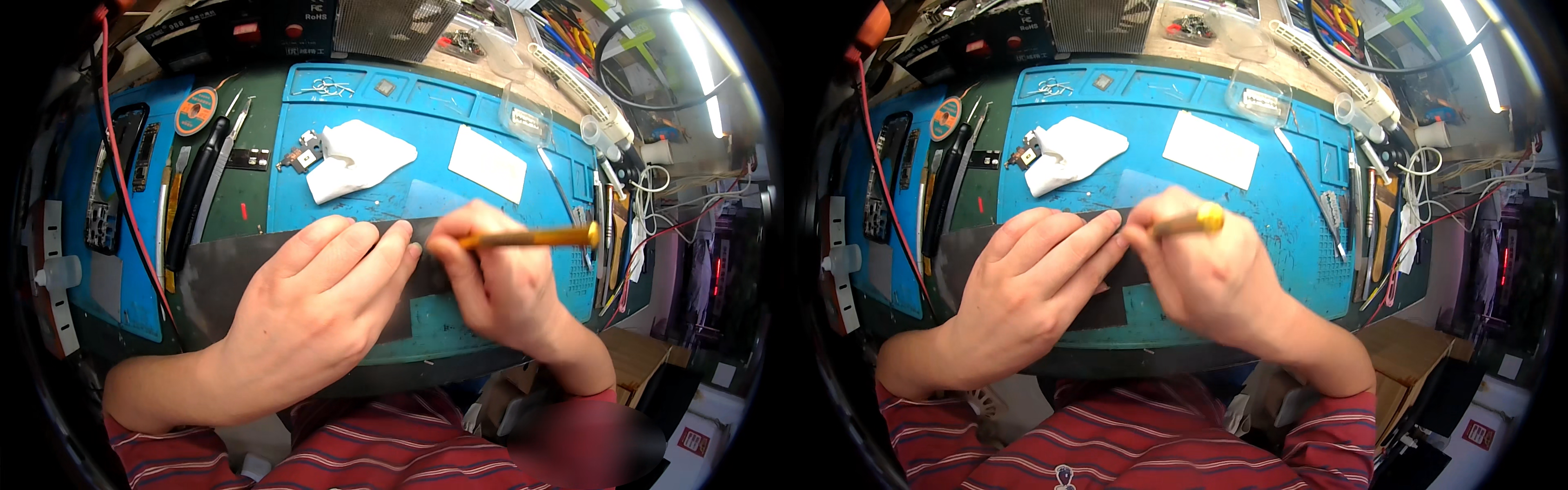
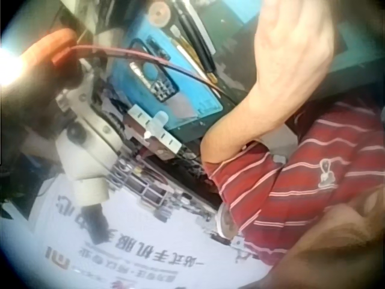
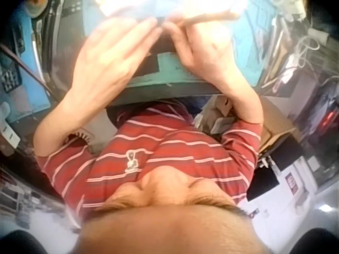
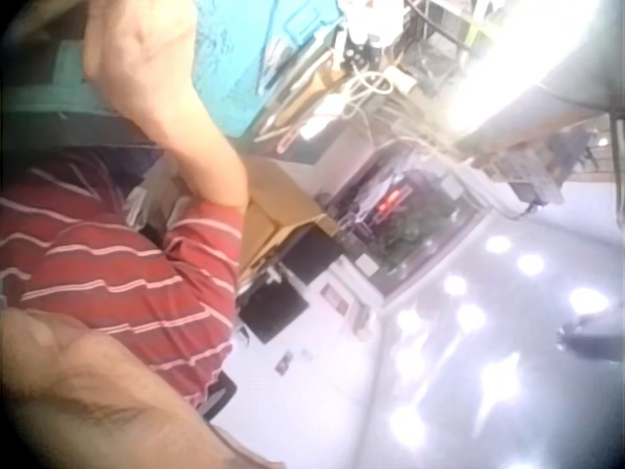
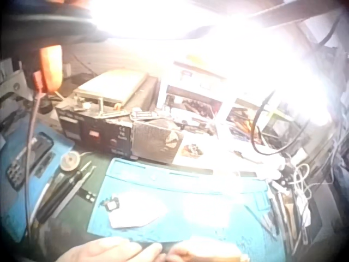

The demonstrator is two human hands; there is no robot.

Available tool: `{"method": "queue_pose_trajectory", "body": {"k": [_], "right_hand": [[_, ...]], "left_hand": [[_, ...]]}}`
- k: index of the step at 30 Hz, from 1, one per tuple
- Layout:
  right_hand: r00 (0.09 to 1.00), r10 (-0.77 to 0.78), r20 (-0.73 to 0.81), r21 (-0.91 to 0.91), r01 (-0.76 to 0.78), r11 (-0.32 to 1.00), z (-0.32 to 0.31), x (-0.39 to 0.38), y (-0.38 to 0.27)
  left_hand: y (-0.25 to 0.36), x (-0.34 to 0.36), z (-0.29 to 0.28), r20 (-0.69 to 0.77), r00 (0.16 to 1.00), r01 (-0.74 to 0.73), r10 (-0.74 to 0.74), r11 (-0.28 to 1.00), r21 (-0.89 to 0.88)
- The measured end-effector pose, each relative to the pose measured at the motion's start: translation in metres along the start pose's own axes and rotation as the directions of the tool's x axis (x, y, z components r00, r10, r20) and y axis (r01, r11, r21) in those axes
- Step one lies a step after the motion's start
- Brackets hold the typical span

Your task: The person sharpens a small metal tool on a dark rectangular sharpening stone placed on a blue workbench. They repeatedly rub the tool's edge against the stone, occasionally wiping the tool with a white cloth and adjusting its position.

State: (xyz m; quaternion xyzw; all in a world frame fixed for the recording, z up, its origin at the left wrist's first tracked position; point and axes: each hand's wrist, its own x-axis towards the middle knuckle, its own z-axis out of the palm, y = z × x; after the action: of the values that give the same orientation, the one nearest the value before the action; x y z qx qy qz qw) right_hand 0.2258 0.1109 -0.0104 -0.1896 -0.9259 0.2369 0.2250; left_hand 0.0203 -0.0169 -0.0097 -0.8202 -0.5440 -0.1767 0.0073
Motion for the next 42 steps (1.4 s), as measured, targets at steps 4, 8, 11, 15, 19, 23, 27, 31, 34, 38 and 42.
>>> {"method": "queue_pose_trajectory", "body": {"k": [4, 8, 11, 15, 19, 23, 27, 31, 34, 38, 42], "right_hand": [[1.0, -0.01, -0.029, -0.059, 0.008, 0.998, -0.002, 0.003, 0.005], [1.0, -0.018, 0.004, 0.063, 0.018, 0.998, -0.004, 0.002, -0.003], [0.999, 0.039, 0.008, -0.003, -0.039, 0.999, -0.004, 0.004, 0.003], [1.0, 0.011, 0.012, 0.056, -0.012, 0.998, -0.004, -0.001, -0.004], [1.0, 0.0, -0.02, -0.047, -0.001, 0.999, -0.005, 0.009, 0.006], [1.0, 0.017, -0.004, 0.007, -0.017, 1.0, -0.004, 0.0, -0.002], [1.0, 0.005, -0.015, 0.024, -0.004, 1.0, -0.002, 0.004, 0.001], [0.999, 0.029, -0.024, 0.032, -0.028, 0.999, -0.002, 0.005, 0.004], [1.0, -0.006, -0.026, 0.002, 0.006, 1.0, 0.001, 0.002, 0.003], [1.0, -0.014, -0.014, -0.051, 0.013, 0.999, -0.003, 0.004, 0.004], [1.0, -0.011, -0.012, 0.051, 0.012, 0.999, 0.0, -0.002, -0.001]], "left_hand": [[0.001, 0.001, -0.001, 0.01, 1.0, 0.007, -0.007, 1.0, 0.001], [-0.001, 0.002, -0.003, 0.006, 1.0, 0.003, -0.003, 1.0, 0.002], [0.001, 0.0, -0.001, 0.01, 1.0, -0.004, 0.004, 1.0, 0.01], [0.002, 0.002, 0.0, -0.003, 1.0, 0.009, -0.009, 1.0, -0.004], [0.0, 0.002, -0.004, 0.02, 1.0, 0.007, -0.007, 1.0, 0.016], [0.0, 0.002, -0.001, -0.002, 1.0, 0.002, -0.002, 1.0, 0.014], [0.001, 0.001, -0.002, 0.017, 1.0, 0.004, -0.004, 1.0, -0.003], [0.002, 0.002, -0.002, 0.017, 1.0, 0.004, -0.004, 1.0, 0.0], [-0.001, 0.001, -0.003, 0.015, 1.0, 0.001, -0.001, 1.0, -0.007], [0.001, 0.001, 0.0, 0.009, 1.0, -0.003, 0.003, 1.0, 0.004], [0.0, 0.002, -0.002, 0.006, 1.0, -0.006, 0.006, 1.0, -0.004]]}}
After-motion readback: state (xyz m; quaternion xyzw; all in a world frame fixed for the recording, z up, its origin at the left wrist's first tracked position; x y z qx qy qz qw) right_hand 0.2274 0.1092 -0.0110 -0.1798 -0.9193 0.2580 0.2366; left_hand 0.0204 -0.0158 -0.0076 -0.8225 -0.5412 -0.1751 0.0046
